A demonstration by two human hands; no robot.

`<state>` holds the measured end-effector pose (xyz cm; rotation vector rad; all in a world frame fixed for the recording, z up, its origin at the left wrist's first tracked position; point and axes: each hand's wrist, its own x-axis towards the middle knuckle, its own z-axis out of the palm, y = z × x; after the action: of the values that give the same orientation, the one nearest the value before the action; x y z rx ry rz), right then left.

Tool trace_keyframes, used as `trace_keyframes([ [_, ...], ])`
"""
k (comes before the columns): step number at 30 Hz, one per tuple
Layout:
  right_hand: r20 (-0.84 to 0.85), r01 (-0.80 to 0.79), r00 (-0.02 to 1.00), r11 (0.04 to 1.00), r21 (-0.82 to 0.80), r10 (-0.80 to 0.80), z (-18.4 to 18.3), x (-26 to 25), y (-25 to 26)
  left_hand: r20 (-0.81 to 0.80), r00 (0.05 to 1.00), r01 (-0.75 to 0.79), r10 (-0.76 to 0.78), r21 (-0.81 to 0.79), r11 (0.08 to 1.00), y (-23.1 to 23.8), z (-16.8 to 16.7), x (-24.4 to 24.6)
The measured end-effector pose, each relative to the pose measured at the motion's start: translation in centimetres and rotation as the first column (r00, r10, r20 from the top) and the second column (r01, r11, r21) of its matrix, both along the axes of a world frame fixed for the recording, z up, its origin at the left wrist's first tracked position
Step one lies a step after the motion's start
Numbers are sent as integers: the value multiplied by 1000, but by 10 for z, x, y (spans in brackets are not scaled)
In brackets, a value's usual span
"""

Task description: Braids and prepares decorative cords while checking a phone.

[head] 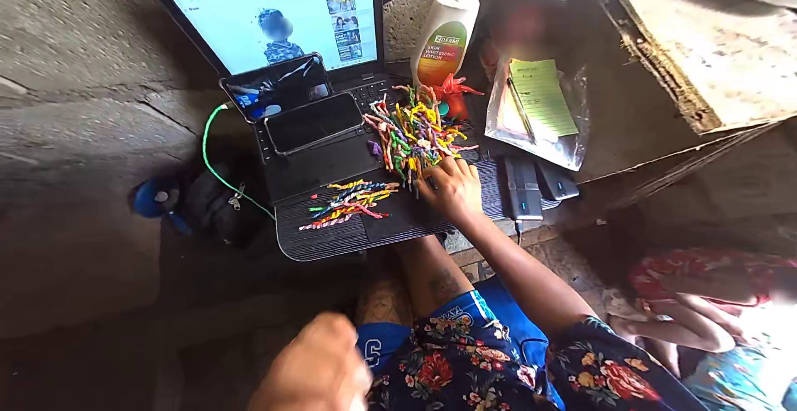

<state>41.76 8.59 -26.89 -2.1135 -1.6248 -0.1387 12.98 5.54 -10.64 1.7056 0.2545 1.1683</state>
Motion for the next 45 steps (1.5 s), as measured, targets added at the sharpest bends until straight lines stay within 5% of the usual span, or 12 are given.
trace_keyframes([
  [7,-235,16,972,984,175,26,23,22,-10,-256,967,-71,15,-209,975,25,-69,72],
  [14,-484,-13,849,924,381,211,11,31,-43,-454,891,-260,22,-469,844,59,-105,147],
  [17,-492,-75,812,892,445,313,9,36,-55,-409,911,-242,55,-421,874,71,-110,169],
  [20,-516,-117,755,858,500,403,15,46,-67,-372,913,-243,169,-163,956,72,-117,180],
  [26,-640,-193,613,873,448,464,35,76,-92,-335,941,-53,59,24,998,45,-126,171],
  [33,-720,-107,598,925,365,353,39,35,-108,-252,965,-80,67,-40,996,34,-110,133],
  [38,-775,-234,489,916,325,400,34,-22,-104,-260,966,-35,-9,-167,985,30,-102,91],
  [45,-639,-361,612,883,300,467,33,-78,-91,-403,914,-65,49,-27,998,28,-99,28],
])
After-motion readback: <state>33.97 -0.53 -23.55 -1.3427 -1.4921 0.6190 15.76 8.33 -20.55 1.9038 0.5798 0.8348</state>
